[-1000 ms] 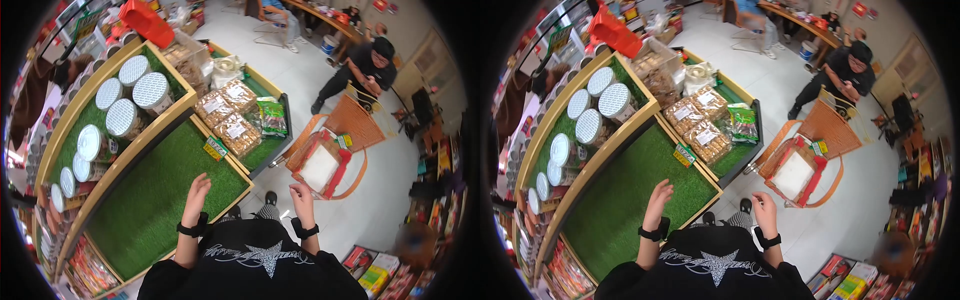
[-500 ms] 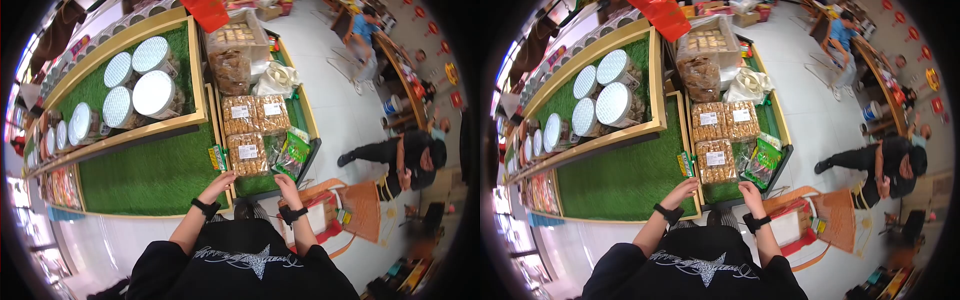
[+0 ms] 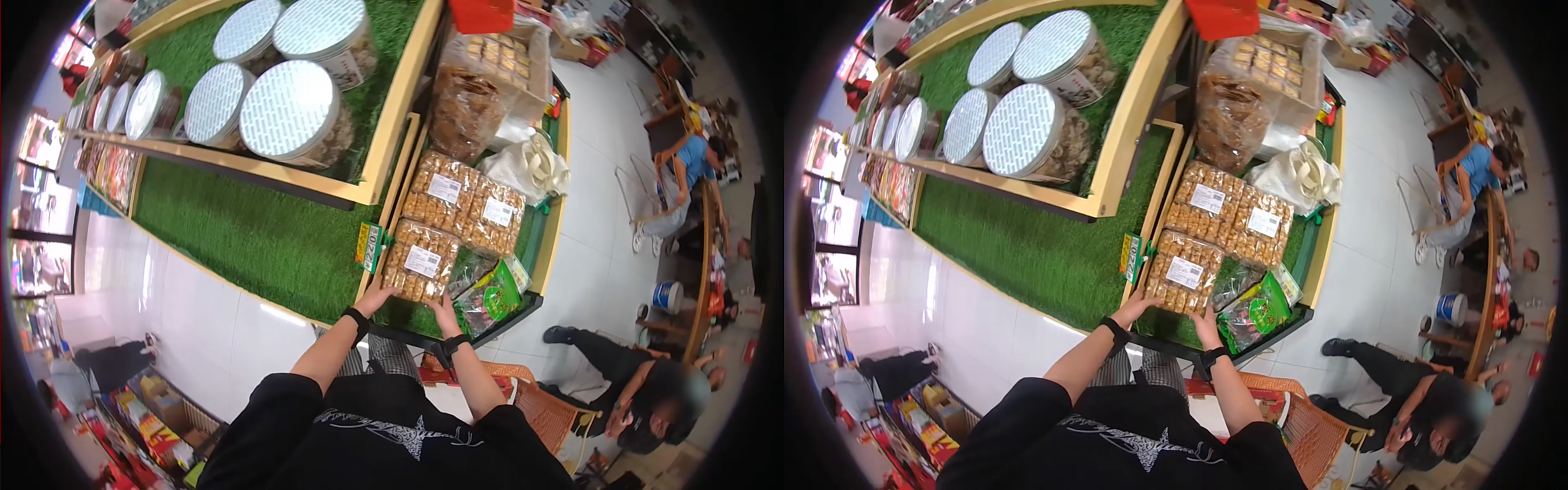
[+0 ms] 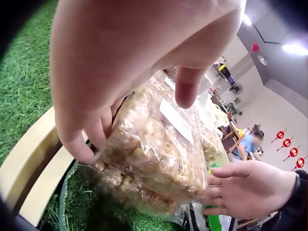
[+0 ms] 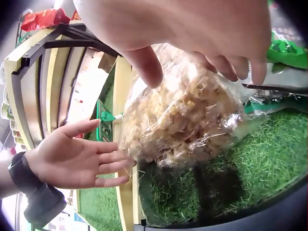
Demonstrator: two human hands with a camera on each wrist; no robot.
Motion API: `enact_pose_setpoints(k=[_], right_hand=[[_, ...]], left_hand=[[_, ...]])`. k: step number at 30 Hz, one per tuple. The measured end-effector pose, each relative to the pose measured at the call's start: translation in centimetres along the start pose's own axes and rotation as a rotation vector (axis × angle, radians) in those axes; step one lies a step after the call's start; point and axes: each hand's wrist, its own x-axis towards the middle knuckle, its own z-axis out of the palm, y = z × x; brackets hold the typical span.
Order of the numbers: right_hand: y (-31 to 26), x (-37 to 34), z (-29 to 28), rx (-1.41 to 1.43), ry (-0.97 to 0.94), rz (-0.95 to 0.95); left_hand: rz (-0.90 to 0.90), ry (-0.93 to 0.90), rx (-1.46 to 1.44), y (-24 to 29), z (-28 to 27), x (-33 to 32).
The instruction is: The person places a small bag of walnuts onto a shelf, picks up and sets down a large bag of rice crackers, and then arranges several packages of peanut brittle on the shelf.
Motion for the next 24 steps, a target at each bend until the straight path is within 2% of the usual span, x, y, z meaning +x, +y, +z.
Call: enact_pose_setpoints(k=[2,3,4,6,8,10,12,14,15,16,17,19,20,21,24], right_hand=[[0.9,0.6,-0.3,0.057,0.017,0.02],[-0.4,-0.1,-1.2,0.175,-0.048,0.049],[-1.1,-1.0,-1.7,0.24,0.015,0.14],[-5.1,-4.0,-3.4,0.503,-0.183,0.267],[-6.7,-6.1,-3.8,0.585,-0.193,0.286],[-6.5,-7.3,-4.7,0.603,-0.307,0.314],[-6.4,-9.2,-4.7,0.599,-0.289,0.284],[-7.0,-11.9,-3.8,0.576,-0.265,0.096],[-9.0,-14.1,-2.8,0.515,-0.249,-0.04],[-11.1,-16.3,-1.5,0.531,-0.242,-0.098],[-12.2,-17.7,-0.3,0.464,-0.212,-0.171],[-14.0,-20.1,2.4,0.392,-0.195,-0.261],[-15.3,-21.2,4.2,0.34,-0.286,-0.351],[-16.6,-22.2,6.3,0.288,-0.381,-0.44],[-20.4,-26.1,13.4,0.137,-0.562,-0.466]], left_hand=[[-0.033,0.063,-0.049,4.2,0.4,-3.5],[-0.062,0.115,-0.079,6.1,0.4,-4.9],[-0.048,0.133,-0.094,6.4,0.1,-5.2],[-0.036,-0.064,-0.132,6.9,-0.7,-5.9],[0.062,-0.019,-0.105,8.1,-0.5,-7.9],[0.076,-0.039,-0.062,7.6,-0.7,-9.1],[0.058,-0.161,0.135,7.0,-1.9,-10.7],[0.176,-0.166,0.16,6.8,-2.9,-14.5],[0.247,-0.14,0.093,6.7,-3.6,-16.8],[0.32,-0.117,0.028,6.0,-4.1,-18.6],[0.314,-0.148,-0.076,4.5,-5.0,-19.6],[0.4,-0.108,-0.288,5.0,-7.4,-25.6],[0.458,-0.09,-0.378,4.8,-8.9,-28.2],[0.434,-0.056,-0.368,3.7,-10.8,-30.2],[0.563,0.112,-0.418,0.1,-15.4,-37.2]])
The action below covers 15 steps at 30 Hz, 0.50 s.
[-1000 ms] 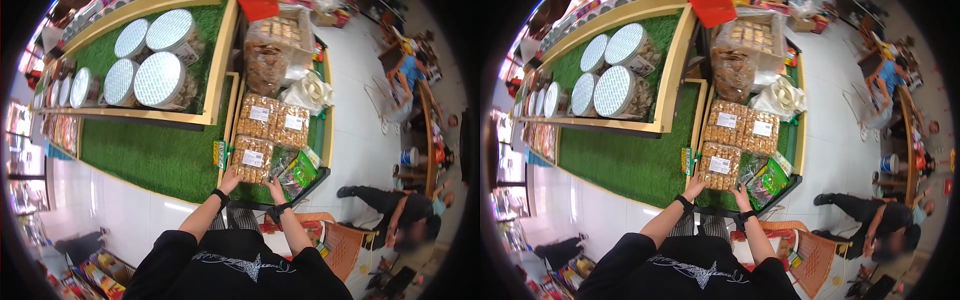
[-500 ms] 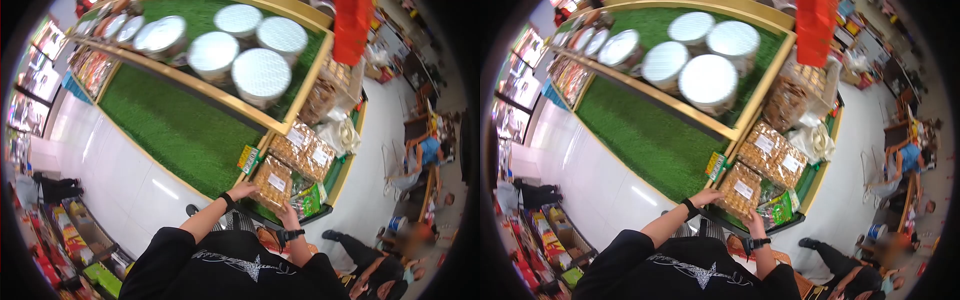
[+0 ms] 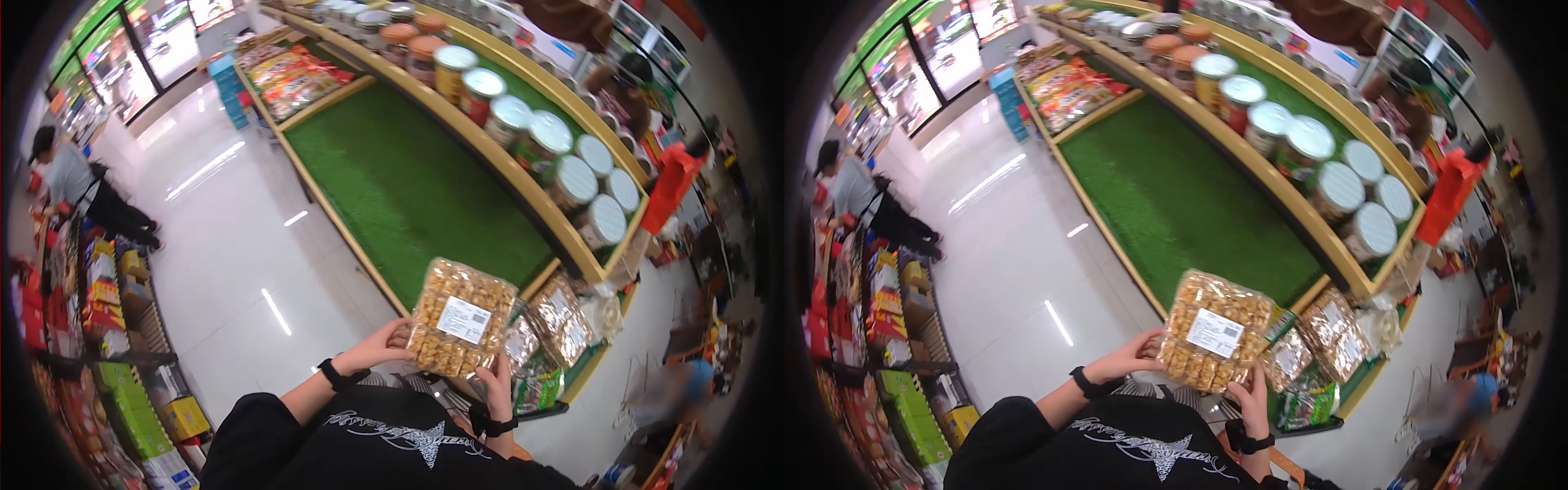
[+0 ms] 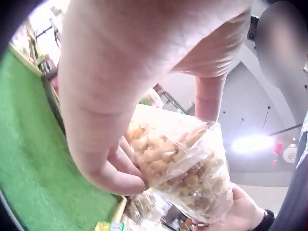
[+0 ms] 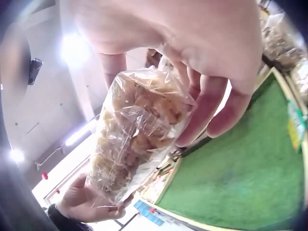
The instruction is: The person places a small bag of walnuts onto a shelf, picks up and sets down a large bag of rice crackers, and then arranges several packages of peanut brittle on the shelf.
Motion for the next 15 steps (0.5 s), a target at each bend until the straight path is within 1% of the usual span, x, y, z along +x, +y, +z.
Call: enact_pose_setpoints(k=[2,4,5,6,8,9,10,12,13,15], right_hand=[[0.6,1.6,4.3,0.022,-0.121,0.01],[1.2,3.1,8.8,-0.076,-0.368,-0.022],[1.5,3.7,11.0,-0.134,-0.451,-0.076],[1.5,4.0,13.2,-0.137,-0.505,-0.077],[0.9,4.3,17.2,-0.171,-0.706,-0.044],[0.5,4.2,19.0,-0.237,-0.788,0.004],[0.2,4.2,20.9,-0.238,-0.84,0.0],[0.2,4.1,23.9,-0.257,-0.981,-0.021],[0.1,4.2,25.1,-0.312,-1.039,0.0],[0.8,5.0,26.9,-0.317,-1.121,-0.001]], left_hand=[[0.041,0.096,-0.042,1.6,-2.9,-4.9],[0.092,0.251,0.087,2.8,-5.1,-10.0],[0.114,0.329,0.071,3.3,-5.7,-12.6],[0.133,0.38,0.067,3.5,-6.1,-15.1],[0.146,0.571,-0.022,3.2,-6.1,-19.5],[0.147,0.663,-0.014,2.9,-6.0,-21.4],[0.165,0.712,-0.017,2.5,-6.0,-22.9],[0.271,0.874,0.0,1.3,-5.7,-25.2],[0.317,0.925,-0.04,0.3,-5.8,-26.0],[0.353,1.027,-0.062,-0.9,-5.6,-26.7]])
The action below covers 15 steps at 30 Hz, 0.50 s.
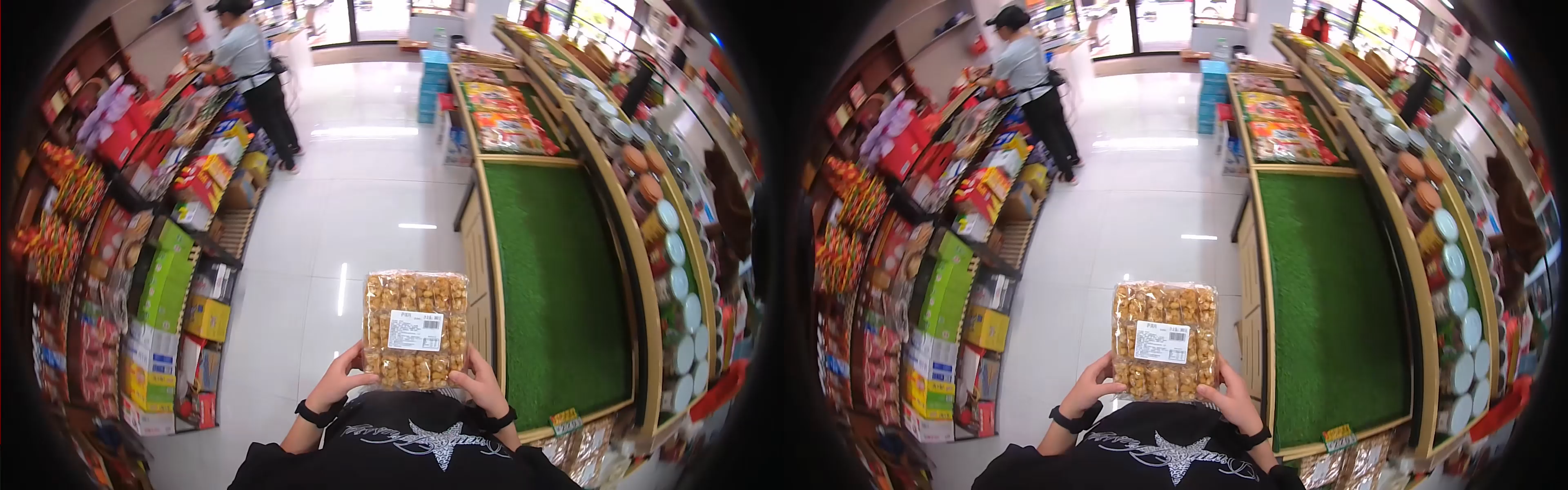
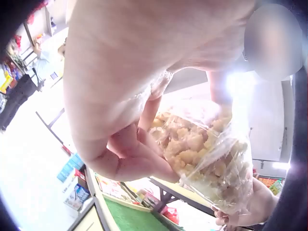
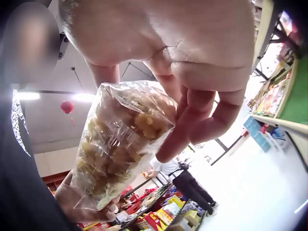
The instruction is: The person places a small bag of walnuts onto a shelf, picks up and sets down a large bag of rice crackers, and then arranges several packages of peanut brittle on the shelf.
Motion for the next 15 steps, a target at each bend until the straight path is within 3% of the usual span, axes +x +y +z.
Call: enact_pose_setpoints(k=[5,11,15], right_hand=[[-0.3,5.0,0.5,-0.01,-0.134,-0.037],[0.8,11.2,-1.7,0.06,-0.222,-0.083],[-1.7,15.1,-4.8,0.122,-0.257,-0.018]], left_hand=[[0.089,0.245,-0.091,0.0,-0.3,-0.4],[0.108,0.335,0.108,2.4,-0.6,2.9],[0.144,0.393,0.138,4.0,0.7,7.9]])
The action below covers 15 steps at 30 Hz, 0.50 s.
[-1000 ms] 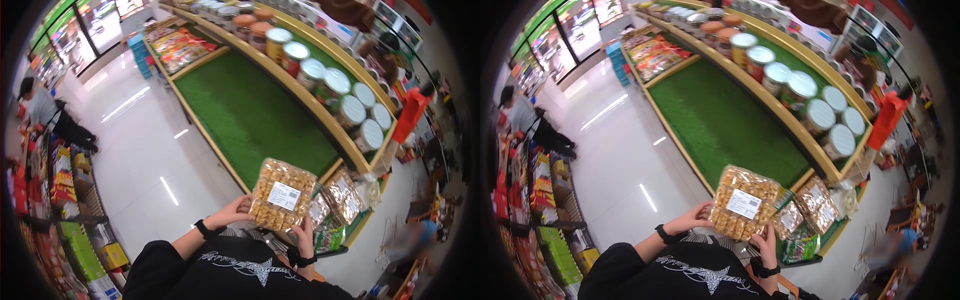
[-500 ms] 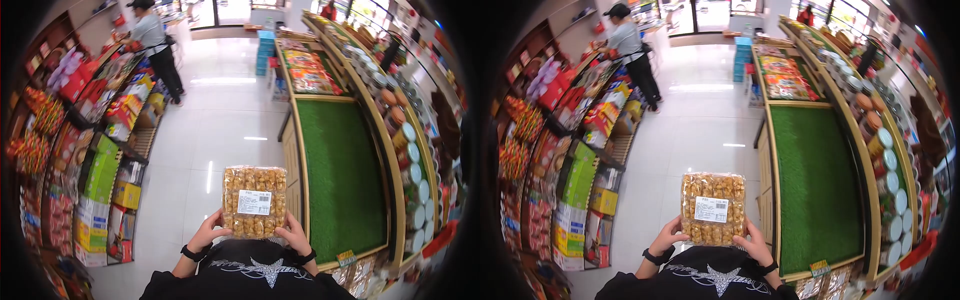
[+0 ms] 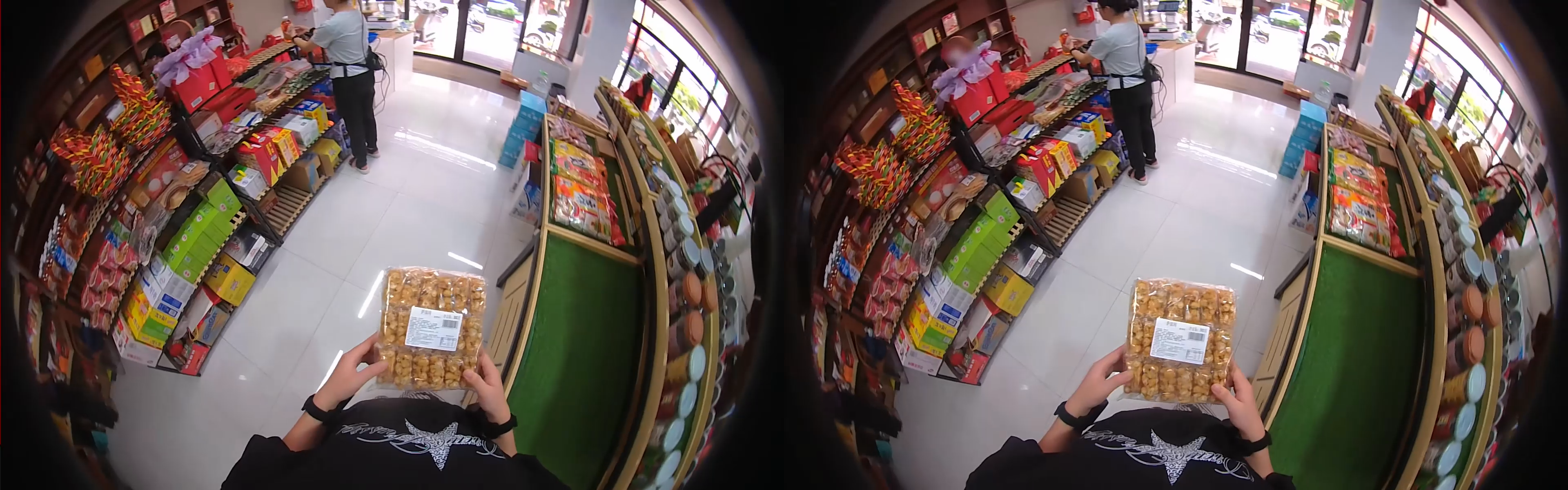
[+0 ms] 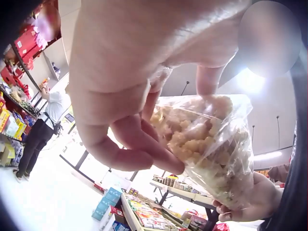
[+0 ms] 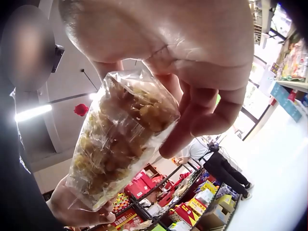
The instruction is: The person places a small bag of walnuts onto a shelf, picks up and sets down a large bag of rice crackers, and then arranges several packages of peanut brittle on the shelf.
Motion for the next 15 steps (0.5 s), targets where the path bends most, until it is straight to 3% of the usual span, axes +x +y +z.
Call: enact_pose_setpoints(k=[2,7,15], right_hand=[[-1.2,1.1,-2.1,0.02,0.019,0.055],[-3.1,2.8,-6.5,-0.065,0.042,-0.006],[-3.2,2.4,-9.9,-0.145,0.128,-0.074]], left_hand=[[-0.001,0.051,0.007,0.1,1.7,2.0],[0.082,0.012,-0.017,1.1,4.7,5.3],[-0.015,-0.114,-0.042,0.7,7.3,9.2]])
